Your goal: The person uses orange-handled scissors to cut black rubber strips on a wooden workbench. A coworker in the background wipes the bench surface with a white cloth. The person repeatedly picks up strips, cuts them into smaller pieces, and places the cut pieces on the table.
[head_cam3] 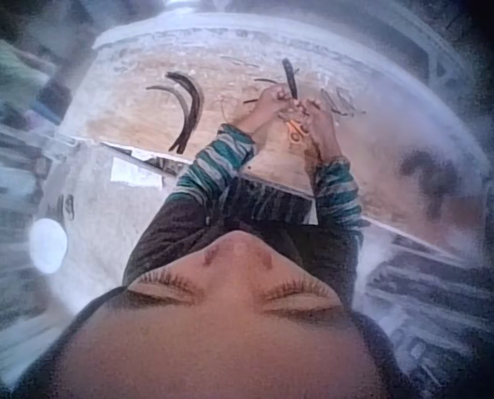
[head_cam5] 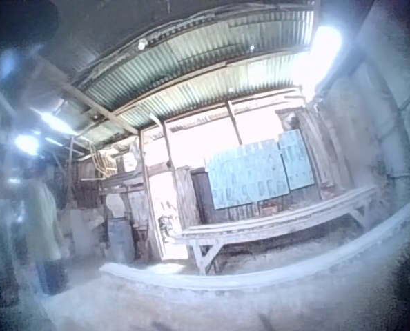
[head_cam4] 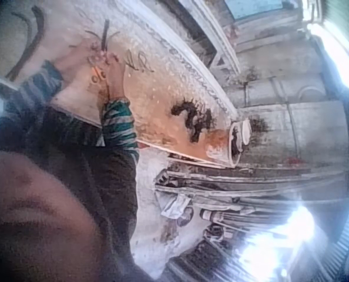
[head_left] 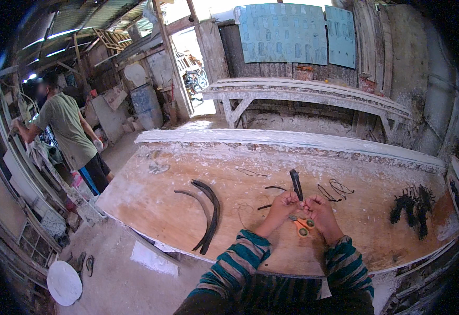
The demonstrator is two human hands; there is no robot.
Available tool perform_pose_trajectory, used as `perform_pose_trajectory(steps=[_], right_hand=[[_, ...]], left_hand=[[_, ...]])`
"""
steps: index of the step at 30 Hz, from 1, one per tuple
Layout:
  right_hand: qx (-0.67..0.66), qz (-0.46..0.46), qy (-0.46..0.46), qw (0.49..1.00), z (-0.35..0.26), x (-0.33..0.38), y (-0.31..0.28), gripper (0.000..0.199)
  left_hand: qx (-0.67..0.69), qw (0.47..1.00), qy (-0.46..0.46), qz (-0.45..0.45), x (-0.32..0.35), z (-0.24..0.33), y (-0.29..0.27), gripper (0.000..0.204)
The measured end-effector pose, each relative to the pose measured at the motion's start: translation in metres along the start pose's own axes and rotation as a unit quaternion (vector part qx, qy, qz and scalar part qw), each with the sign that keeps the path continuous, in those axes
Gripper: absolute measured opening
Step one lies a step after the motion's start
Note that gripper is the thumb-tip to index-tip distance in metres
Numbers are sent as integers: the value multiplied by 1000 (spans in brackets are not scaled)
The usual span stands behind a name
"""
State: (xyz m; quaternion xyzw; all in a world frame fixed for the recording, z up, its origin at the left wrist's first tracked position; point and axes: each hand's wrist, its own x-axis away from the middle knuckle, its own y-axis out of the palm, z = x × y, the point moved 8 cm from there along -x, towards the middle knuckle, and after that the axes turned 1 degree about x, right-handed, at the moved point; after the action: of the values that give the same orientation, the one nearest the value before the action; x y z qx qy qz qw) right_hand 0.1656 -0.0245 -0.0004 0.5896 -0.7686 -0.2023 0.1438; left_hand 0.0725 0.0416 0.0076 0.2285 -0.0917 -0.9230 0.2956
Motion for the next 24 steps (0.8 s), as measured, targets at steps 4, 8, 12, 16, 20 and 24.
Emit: perform_pose_trajectory(steps=[4,8,12,16,20,24], right_hand=[[22,2,-8,1000,-1,3,1,6],[10,20,4,1000,-3,4,2,7],[52,6,-12,999,-5,4,4,13],[84,-2,-36,996,-9,5,8,13],[154,23,-48,987,-4,0,-8,10],[148,11,-54,987,-4,-1,-4,8]], left_hand=[[-4,1000,3,12,0,-3,-4,11],[14,999,-12,31,-2,-8,-9,14],[0,999,-16,47,-2,-10,-14,14],[-9,999,0,35,-1,-4,-11,17],[-9,999,-38,25,0,-3,-6,13],[-12,1000,-16,15,-2,-6,-9,13]])
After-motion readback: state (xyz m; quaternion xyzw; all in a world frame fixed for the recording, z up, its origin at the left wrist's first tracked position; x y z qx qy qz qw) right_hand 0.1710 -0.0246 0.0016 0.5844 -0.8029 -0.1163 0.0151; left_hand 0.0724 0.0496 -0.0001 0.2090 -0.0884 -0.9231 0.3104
